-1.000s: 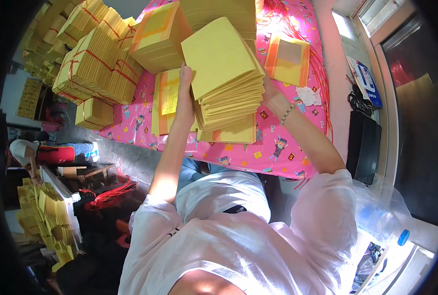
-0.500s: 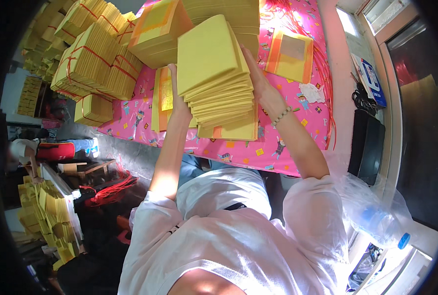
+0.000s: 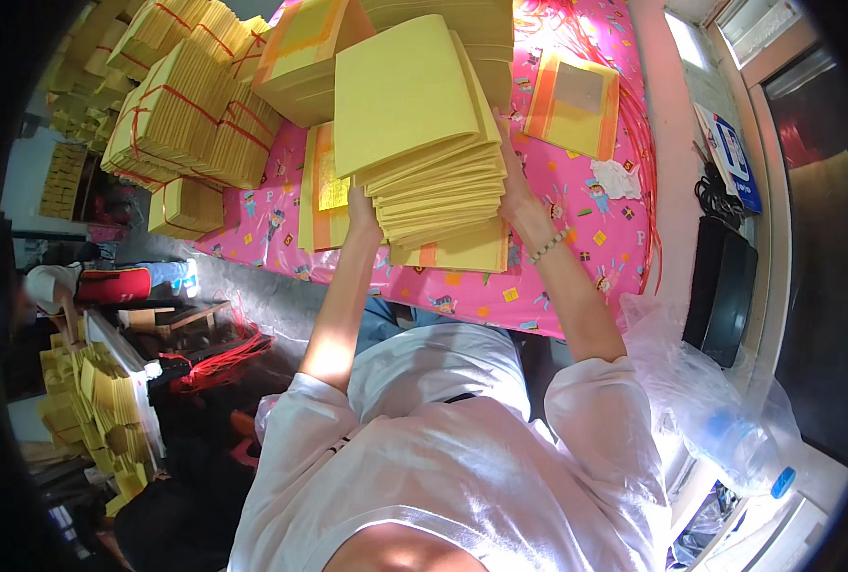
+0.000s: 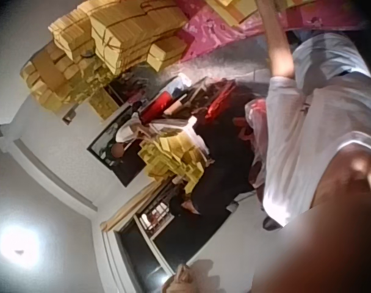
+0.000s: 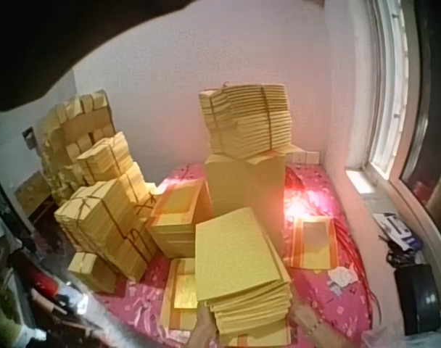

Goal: The person stacks yellow paper sheets on a table, aligns them, and ties the stack with a red ribbon. The person then places the tied stack onto a larger pile of similar stacks.

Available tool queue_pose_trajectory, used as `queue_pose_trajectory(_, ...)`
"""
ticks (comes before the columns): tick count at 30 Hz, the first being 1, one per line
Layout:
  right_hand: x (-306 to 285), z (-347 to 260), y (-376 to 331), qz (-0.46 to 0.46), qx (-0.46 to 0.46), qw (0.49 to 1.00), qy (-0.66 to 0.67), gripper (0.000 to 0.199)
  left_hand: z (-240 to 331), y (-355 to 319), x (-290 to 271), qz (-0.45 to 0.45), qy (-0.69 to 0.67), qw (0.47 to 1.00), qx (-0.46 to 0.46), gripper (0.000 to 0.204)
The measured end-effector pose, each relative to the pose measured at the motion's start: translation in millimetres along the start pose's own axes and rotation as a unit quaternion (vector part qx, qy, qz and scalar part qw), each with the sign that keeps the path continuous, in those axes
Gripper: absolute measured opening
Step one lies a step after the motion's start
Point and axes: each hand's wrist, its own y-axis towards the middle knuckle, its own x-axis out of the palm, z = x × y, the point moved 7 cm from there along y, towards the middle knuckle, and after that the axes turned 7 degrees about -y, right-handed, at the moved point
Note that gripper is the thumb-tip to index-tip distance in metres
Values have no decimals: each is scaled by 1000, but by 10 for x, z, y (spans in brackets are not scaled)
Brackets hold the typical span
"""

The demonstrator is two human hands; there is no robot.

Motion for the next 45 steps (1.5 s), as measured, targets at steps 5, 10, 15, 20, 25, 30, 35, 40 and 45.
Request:
queue_pose_trajectory(5,6,75,32,3,9,1000,2,85,-92,-56,-50,-25,-46,998,-45,51)
queue_pose_trajectory(10,48,84,183,3,13,1000,-7,85,-136,-21,-160,-46,-35,997,-51,50)
queue_pose_trajectory(15,57,71,401,-2,9,1000,-24,85,-18,-113,-114,-56,69,996,-26,50)
queue_pose_trajectory(20,177,-84,259,45,33,998,-19,81,46,-167,-71,-19,49,999,-3,46)
queue_pose_trajectory(25,152,-65,215,38,23,999,-18,80,-94,-41,-179,-57,12,998,-2,61)
queue_pose_trajectory(30,123,-20,228,33,20,999,-18,79,-122,-157,-61,-36,10,999,-13,79)
queue_pose_trajectory(35,143,19,234,26,17,999,-18,78,-263,-62,-110,-28,-43,998,-31,73)
queue_pose_trajectory(40,151,37,235,21,18,999,-19,77,-537,-10,-362,-111,-26,989,-93,67)
queue_pose_trajectory(45,128,28,244,21,14,1000,-19,75,-524,-13,-337,-104,5,989,-102,67)
